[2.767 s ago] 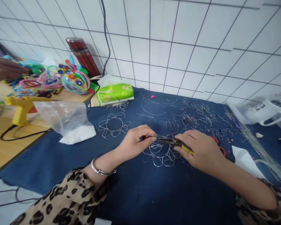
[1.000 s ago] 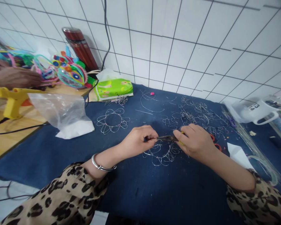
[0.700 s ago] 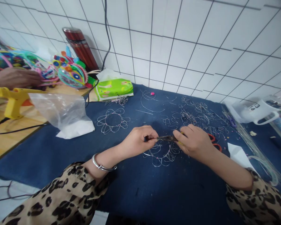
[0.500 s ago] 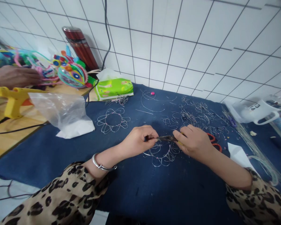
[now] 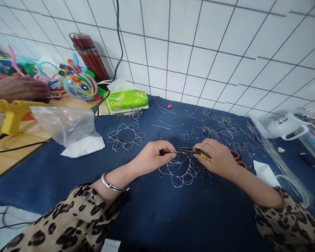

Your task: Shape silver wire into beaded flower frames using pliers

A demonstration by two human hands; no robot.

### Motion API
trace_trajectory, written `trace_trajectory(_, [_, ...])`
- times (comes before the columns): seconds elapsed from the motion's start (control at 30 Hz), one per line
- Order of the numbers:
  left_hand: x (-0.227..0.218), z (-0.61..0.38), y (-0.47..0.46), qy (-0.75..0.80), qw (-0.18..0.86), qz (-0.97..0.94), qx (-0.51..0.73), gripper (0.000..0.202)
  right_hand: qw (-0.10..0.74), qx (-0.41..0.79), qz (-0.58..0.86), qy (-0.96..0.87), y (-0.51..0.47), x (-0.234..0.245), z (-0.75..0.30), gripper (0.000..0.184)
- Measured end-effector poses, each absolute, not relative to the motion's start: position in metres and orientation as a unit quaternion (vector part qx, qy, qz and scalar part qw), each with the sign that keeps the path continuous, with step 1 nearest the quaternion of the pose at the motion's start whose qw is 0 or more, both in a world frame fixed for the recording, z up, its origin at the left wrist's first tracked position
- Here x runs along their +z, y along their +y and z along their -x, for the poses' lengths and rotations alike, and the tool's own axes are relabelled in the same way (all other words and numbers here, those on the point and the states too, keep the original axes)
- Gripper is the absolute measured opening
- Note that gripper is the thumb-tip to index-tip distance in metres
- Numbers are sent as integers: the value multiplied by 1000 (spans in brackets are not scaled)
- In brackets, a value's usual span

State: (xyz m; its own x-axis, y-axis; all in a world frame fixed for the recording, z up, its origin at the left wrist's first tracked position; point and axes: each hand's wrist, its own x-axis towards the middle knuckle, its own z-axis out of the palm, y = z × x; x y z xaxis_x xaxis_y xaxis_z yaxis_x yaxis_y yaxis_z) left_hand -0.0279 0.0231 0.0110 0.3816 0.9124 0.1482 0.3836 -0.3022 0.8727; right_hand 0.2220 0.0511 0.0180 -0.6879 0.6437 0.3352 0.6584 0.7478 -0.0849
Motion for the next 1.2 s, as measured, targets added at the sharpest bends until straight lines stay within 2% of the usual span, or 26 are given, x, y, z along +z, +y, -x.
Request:
trace_trajectory(0.33, [6, 29, 25, 428, 420, -732, 323, 13, 143, 3, 358, -923, 50, 32, -225, 25])
trace_trajectory(0.4, [6, 30, 26, 424, 428, -730, 324, 13, 160, 71, 393, -902, 49, 36, -224, 26])
trace_trajectory(0.5, [7, 30, 26, 405, 449, -725, 329, 14, 189, 242, 446, -841, 46, 41, -220, 27])
trace_trajectory(0.63, [5, 27, 25, 380, 496, -714, 315, 17, 182, 414, 410, -792, 40, 41, -206, 28])
trace_trajectory(0.8, [5, 19, 21, 347, 540, -696, 322, 12, 177, 416, 420, -787, 31, 37, -185, 28])
trace_trajectory(0.97, [3, 15, 21, 345, 584, -666, 311, 10, 169, 502, 433, -729, 28, 32, -176, 25])
trace_trajectory(1.2, [-5, 17, 24, 356, 647, -593, 321, 11, 211, 527, 450, -689, 31, 22, -178, 24])
